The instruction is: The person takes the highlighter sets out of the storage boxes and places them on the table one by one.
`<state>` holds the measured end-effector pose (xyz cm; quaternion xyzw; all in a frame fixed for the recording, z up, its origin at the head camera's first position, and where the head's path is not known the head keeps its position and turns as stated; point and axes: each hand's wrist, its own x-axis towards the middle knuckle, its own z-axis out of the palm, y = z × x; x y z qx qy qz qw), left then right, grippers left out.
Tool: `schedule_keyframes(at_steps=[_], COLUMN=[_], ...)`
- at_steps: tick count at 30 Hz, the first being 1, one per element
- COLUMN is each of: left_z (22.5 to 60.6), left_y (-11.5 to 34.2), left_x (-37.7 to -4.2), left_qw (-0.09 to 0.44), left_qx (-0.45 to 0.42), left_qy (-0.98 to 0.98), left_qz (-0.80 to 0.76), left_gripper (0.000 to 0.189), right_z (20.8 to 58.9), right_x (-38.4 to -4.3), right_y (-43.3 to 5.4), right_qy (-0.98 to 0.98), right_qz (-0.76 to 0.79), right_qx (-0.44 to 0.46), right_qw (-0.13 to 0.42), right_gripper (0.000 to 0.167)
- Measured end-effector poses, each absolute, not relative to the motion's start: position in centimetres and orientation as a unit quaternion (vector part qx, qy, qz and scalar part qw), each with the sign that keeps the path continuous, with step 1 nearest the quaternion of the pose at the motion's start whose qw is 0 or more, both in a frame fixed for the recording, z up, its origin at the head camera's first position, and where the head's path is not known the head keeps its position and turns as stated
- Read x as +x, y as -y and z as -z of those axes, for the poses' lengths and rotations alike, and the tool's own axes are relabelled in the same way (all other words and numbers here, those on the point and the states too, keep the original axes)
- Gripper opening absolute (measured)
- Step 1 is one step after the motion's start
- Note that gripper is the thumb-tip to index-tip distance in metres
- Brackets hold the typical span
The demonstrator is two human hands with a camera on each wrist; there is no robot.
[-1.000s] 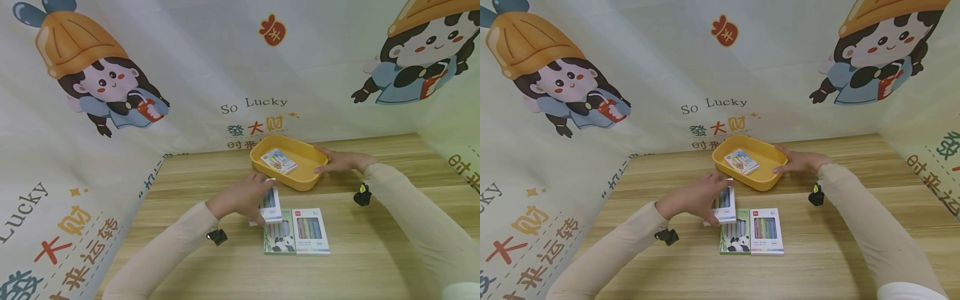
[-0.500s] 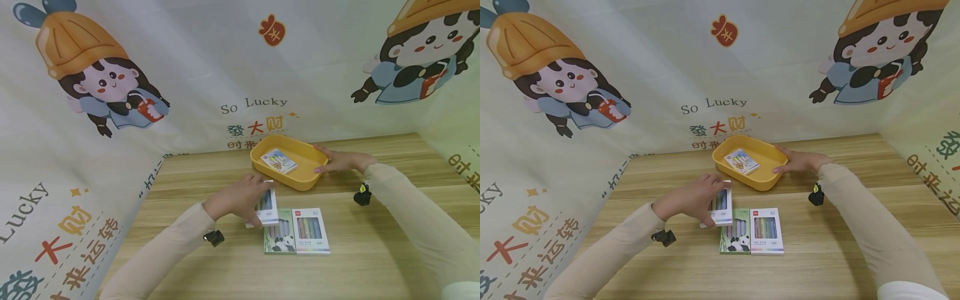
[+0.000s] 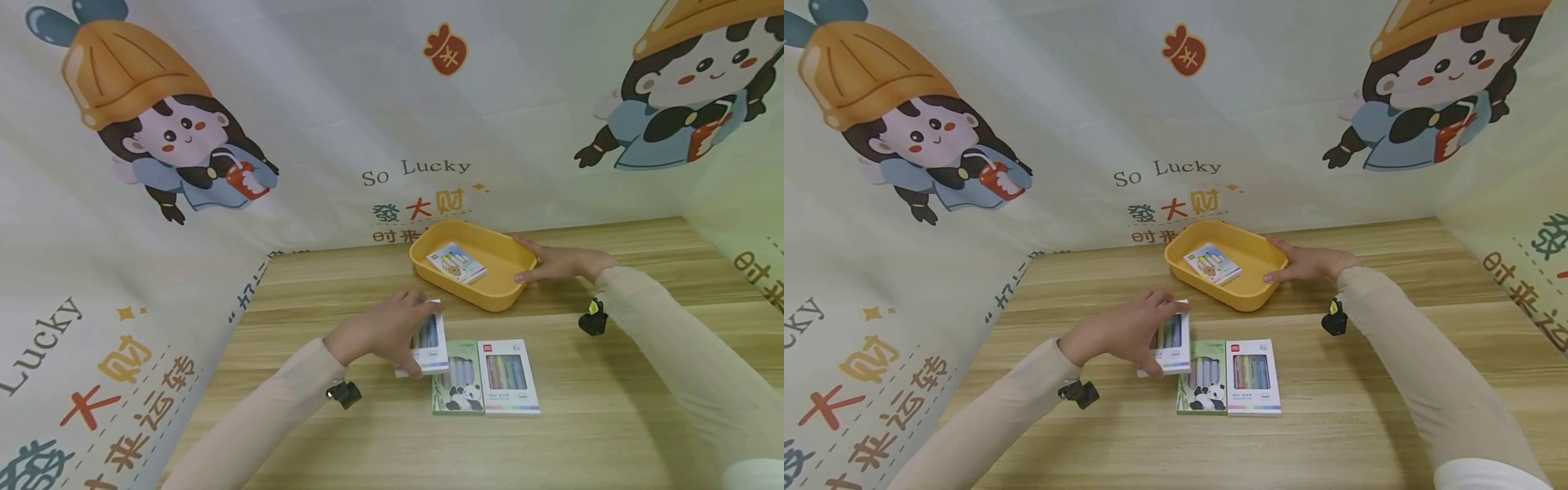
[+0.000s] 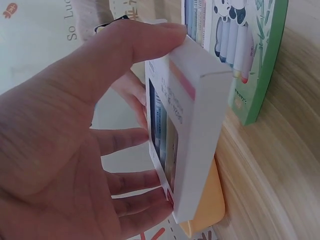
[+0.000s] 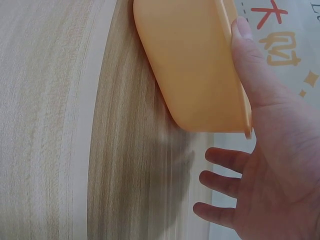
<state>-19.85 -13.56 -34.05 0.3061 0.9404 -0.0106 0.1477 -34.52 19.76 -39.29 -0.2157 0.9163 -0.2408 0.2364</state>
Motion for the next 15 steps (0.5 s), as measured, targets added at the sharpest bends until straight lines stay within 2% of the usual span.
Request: schedule_keyframes(at_steps=[15], left_z=[34.98], left_y=[14.41], left_x=[-19.35], left_qw=[0.149], left_qx=[0.311], left_qy=[-0.939], left_qz=[0.001], left_gripper=[0.110], right_z=[39.50], right_x=[-34.64], right_y=[-19.87], right_qy=[-0.915], right_qz=[0.242], right_qx=[-0.223], right_qw=[0.233], right_gripper=[0.106])
